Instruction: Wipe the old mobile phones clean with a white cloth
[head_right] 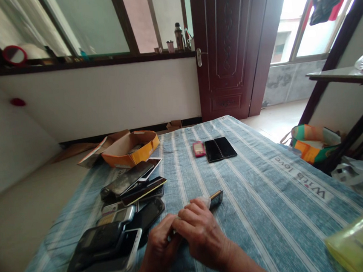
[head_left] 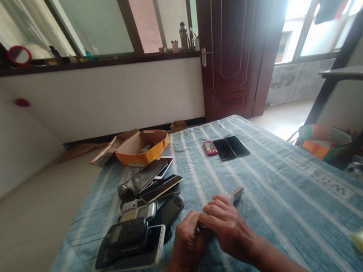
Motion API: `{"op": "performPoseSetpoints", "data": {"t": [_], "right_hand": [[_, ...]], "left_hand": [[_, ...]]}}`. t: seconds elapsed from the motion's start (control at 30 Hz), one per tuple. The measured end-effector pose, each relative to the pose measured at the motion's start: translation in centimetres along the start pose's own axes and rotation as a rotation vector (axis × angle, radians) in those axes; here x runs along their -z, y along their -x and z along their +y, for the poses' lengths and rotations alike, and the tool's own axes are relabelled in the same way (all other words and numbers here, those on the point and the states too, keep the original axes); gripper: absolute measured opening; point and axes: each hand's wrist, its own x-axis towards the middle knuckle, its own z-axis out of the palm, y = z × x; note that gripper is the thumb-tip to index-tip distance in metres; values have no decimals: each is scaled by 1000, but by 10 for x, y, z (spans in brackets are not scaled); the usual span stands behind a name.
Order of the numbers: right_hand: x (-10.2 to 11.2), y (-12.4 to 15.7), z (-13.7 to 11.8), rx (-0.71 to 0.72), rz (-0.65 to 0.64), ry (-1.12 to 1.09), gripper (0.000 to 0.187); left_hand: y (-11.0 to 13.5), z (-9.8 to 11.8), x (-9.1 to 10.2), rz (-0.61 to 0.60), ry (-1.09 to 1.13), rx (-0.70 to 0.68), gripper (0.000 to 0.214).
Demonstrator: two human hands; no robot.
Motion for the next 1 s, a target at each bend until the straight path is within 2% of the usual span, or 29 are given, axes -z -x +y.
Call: {"op": "performPoseSetpoints", "data": {"t": [0.3, 0.5, 0.7, 1.0], "right_hand": [[30, 6, 27, -64, -60, 22, 25], [44, 14, 48, -130, -41, 21, 23], [50, 19, 61, -208, 56, -56, 21], [49, 19, 59, -307, 144, -228, 19]], "left_hand": [[-1, 0, 1, -55, -21, 59, 18], [-1, 0, 2, -61, -53, 84, 21], [-1, 3, 0, -44, -67, 92, 22], [0, 2, 0, -51, -70, 98, 24]]}}
